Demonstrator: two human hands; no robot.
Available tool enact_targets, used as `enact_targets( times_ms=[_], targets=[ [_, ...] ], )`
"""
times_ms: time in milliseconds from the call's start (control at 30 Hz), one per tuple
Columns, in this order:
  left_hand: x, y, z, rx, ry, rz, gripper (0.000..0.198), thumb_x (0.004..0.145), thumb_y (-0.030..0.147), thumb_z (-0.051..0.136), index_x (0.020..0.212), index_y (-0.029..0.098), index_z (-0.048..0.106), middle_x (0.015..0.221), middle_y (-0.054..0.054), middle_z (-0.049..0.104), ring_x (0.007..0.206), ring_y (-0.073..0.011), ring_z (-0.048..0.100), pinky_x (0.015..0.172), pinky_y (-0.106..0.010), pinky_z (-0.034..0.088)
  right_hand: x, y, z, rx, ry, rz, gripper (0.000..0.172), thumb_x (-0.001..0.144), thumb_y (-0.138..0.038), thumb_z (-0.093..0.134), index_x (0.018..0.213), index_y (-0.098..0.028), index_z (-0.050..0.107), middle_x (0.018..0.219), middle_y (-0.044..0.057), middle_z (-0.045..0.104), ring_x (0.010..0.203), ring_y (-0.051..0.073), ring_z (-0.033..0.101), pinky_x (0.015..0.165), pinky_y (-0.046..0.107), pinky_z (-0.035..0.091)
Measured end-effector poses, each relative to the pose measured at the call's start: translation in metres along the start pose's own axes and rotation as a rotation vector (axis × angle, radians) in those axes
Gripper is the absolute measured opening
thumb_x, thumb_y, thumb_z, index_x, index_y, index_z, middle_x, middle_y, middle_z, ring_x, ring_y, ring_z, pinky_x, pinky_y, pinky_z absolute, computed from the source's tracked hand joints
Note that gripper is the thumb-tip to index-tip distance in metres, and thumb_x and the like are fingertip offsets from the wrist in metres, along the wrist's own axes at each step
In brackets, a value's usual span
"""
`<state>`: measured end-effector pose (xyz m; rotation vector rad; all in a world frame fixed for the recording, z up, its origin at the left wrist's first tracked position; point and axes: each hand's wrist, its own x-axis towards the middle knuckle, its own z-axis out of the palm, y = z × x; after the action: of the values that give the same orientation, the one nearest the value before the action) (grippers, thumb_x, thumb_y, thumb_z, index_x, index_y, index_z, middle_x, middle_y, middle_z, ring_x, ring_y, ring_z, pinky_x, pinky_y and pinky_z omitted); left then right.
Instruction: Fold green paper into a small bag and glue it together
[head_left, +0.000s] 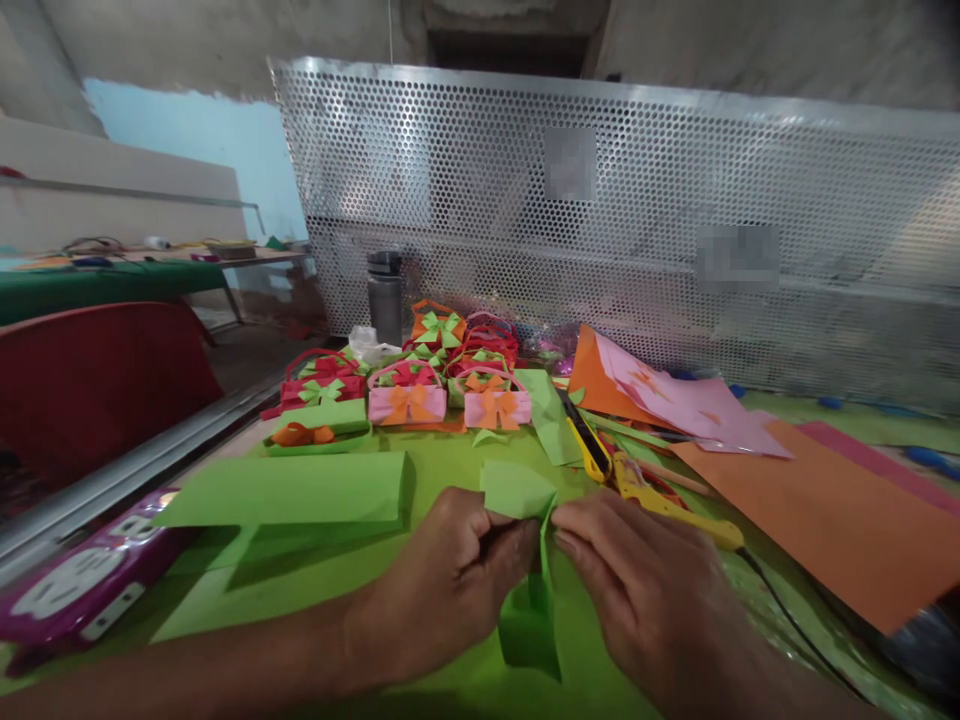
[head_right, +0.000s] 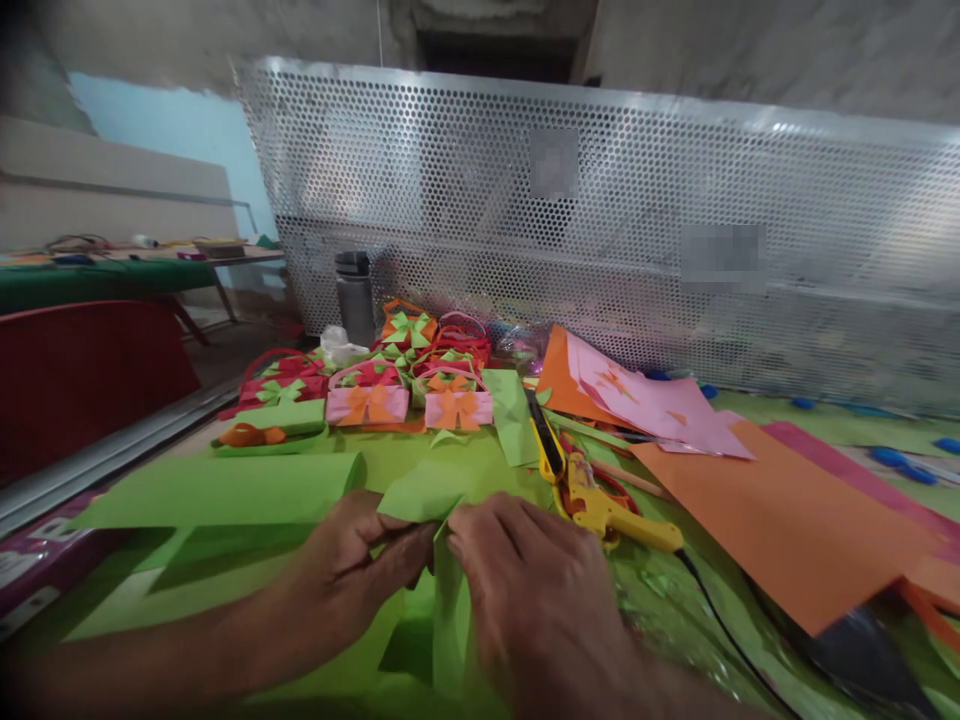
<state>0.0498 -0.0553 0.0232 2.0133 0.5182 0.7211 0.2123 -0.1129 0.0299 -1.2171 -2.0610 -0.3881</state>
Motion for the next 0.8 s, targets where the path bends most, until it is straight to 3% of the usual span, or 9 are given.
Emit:
enact_targets(
  times_ms=[200, 267, 433, 567, 700, 800],
  targets=[
    [0.0, -0.004, -0.003, 0.031, -0.001, 0.062, 0.025, 0.09, 0.02, 0.034, 0.066, 0.018, 0.041, 0.057, 0.007, 0.029, 0.051, -0.0077, 0.028, 0.045, -0.019, 0.024, 0.003, 0.01, -0.001, 0.135, -0.001, 0.101, 0.004, 0.084, -0.016, 0.054, 0.083, -0.02, 0.052, 0.071, -0.002, 0.056, 0.064, 0.011, 0.052, 0.058, 0.024, 0.037],
    [0.002, -0.004, -0.004, 0.061, -0.002, 0.089, 0.025, 0.09, 0.019, 0.034, 0.066, 0.018, 0.041, 0.058, 0.007, 0.03, 0.052, -0.0076, 0.028, 0.046, -0.018, 0.025, 0.004, 0.013, 0.0, 0.203, -0.005, 0.173, 0.009, 0.081, -0.016, 0.058, 0.086, -0.02, 0.052, 0.075, -0.002, 0.056, 0.068, 0.011, 0.052, 0.06, 0.024, 0.039],
    [0.002, 0.0, -0.009, 0.185, -0.01, 0.128, 0.023, 0.088, 0.016, 0.035, 0.065, 0.019, 0.038, 0.058, 0.007, 0.03, 0.052, -0.0077, 0.029, 0.047, -0.019, 0.026, 0.007, 0.018, 0.0, 0.377, -0.107, 0.338, 0.008, 0.077, -0.019, 0.062, 0.08, -0.02, 0.054, 0.073, -0.003, 0.056, 0.067, 0.011, 0.052, 0.061, 0.024, 0.04],
    [-0.003, 0.003, -0.013, 0.248, 0.021, 0.022, 0.028, 0.088, 0.022, 0.034, 0.063, 0.018, 0.044, 0.057, 0.005, 0.036, 0.053, -0.0088, 0.037, 0.049, -0.019, 0.032, 0.008, 0.018, 0.0, 0.417, -0.125, 0.382, 0.008, 0.077, -0.02, 0.062, 0.075, -0.021, 0.054, 0.071, -0.004, 0.057, 0.066, 0.011, 0.052, 0.06, 0.025, 0.04],
    [-0.004, 0.006, -0.016, 0.178, 0.071, -0.085, 0.024, 0.085, 0.033, 0.041, 0.072, 0.018, 0.054, 0.068, 0.001, 0.05, 0.063, -0.0116, 0.047, 0.055, -0.02, 0.039, 0.008, 0.017, 0.0, 0.419, -0.109, 0.361, 0.007, 0.078, -0.02, 0.061, 0.076, -0.021, 0.054, 0.07, -0.004, 0.056, 0.065, 0.011, 0.051, 0.059, 0.024, 0.039],
    [0.0, 0.01, -0.016, 0.105, 0.026, -0.13, 0.018, 0.078, 0.029, 0.049, 0.065, 0.017, 0.052, 0.058, 0.004, 0.044, 0.055, -0.0094, 0.041, 0.049, -0.018, 0.035, 0.007, 0.016, 0.0, 0.361, -0.069, 0.299, 0.006, 0.08, -0.019, 0.059, 0.078, -0.02, 0.054, 0.071, -0.004, 0.056, 0.066, 0.011, 0.051, 0.06, 0.024, 0.039]
  ],
)
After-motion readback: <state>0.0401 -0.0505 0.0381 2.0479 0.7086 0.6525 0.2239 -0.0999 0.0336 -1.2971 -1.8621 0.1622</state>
